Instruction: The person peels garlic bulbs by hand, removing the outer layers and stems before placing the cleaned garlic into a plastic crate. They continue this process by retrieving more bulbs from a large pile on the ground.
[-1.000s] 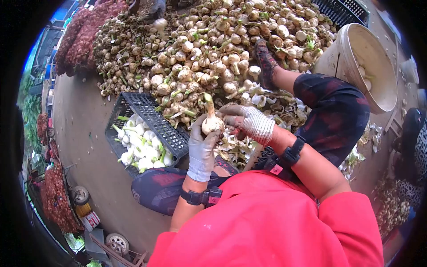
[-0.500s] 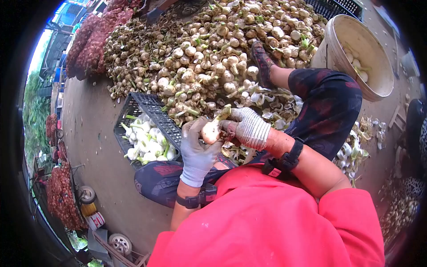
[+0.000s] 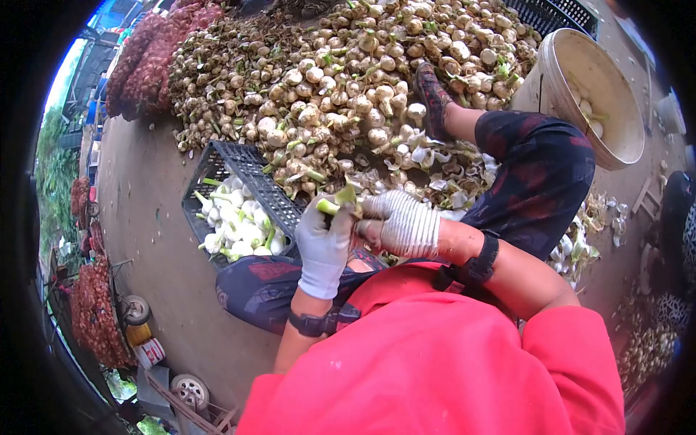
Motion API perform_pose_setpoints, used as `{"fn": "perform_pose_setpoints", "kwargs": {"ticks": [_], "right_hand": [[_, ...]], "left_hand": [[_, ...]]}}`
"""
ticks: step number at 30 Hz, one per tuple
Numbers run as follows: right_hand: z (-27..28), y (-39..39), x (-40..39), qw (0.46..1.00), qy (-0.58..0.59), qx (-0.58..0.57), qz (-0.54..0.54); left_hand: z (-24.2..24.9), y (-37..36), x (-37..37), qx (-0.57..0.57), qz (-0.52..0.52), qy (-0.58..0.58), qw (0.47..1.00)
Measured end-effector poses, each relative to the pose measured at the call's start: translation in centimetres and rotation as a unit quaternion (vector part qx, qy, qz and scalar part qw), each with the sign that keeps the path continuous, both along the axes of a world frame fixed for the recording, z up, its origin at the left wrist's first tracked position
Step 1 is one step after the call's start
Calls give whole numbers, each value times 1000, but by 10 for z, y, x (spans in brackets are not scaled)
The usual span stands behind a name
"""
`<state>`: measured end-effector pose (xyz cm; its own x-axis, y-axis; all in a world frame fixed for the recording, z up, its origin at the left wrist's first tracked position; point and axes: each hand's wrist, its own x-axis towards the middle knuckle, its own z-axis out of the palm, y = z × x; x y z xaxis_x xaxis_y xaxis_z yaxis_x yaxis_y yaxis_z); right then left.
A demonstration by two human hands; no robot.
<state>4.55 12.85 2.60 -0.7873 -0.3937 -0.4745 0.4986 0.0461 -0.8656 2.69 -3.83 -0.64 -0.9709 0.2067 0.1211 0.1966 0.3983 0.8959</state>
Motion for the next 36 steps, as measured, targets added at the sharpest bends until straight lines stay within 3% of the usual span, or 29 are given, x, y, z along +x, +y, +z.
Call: {"fn": "perform_pose_setpoints", "kwargs": {"ticks": [1,2,4,5,6,8,9,10,12,13,14,15,16,17,18,20,21,22,23,24,25,26,27,28,30,32,34,35,36], "right_hand": [[-3,3,-2,998,52,28,25],[-6,7,-1,993,96,52,52],[-9,17,-9,867,338,349,110],[-5,19,-15,873,308,362,107],[-22,21,-18,843,320,420,105],[-39,21,-27,826,276,472,139],[-39,20,-26,832,264,451,188],[-35,17,-25,836,252,426,237],[-40,18,-13,852,241,333,323],[-30,24,-5,863,263,271,337],[-15,36,3,915,242,137,293],[-10,53,5,917,296,-31,266],[23,62,-3,922,231,-211,228],[15,69,-8,827,440,-333,109],[-99,101,95,972,102,-150,-148],[0,103,-5,960,185,-165,132],[8,82,-16,954,162,171,187],[13,71,-21,836,115,488,223],[-7,66,-17,796,261,514,184],[-27,61,-14,734,400,528,146],[-13,53,-16,797,423,417,109],[0,41,-17,847,436,295,68],[-2,37,-17,865,435,243,54],[1,40,-18,845,451,278,73],[20,72,-26,869,447,207,44],[29,120,-26,825,446,339,-72],[51,166,-17,826,185,444,-294],[49,201,-10,691,306,610,-240],[48,228,-7,511,407,738,-169]], "left_hand": [[2,1,-3,17,30,-108,994],[-1,-3,1,13,31,-115,993],[-10,-8,0,47,-13,-99,994],[1,-11,4,78,-17,-191,978],[1,-12,7,162,-38,-163,972],[28,-14,9,289,-75,-260,918],[31,-18,8,347,-101,-265,894],[22,-23,10,320,-72,-212,921],[1,-38,-3,454,-36,-232,860],[23,-31,-7,512,15,-278,813],[18,-30,-13,507,193,-301,784],[7,-38,-20,549,221,-320,740],[-7,-48,-25,588,247,-339,691],[-16,-56,-26,612,168,-345,692],[-19,-54,-29,607,195,-347,688],[-33,-55,-28,595,199,-372,684],[-26,-45,-27,596,194,-376,682],[-13,-30,-25,533,202,-377,730],[-5,-19,-22,466,208,-378,773],[-5,-12,-20,468,204,-387,768],[-6,-6,-19,323,91,-325,884],[-4,-2,-17,158,-25,-246,956],[0,5,-15,284,-53,-355,889],[-8,10,-20,356,-145,-371,845],[-2,30,-24,385,-109,-372,837],[-4,32,-41,361,-114,-363,852],[-39,36,-51,216,-57,-299,928],[-82,35,-52,124,-59,-244,960],[-116,38,-54,33,-61,-183,981]]}}
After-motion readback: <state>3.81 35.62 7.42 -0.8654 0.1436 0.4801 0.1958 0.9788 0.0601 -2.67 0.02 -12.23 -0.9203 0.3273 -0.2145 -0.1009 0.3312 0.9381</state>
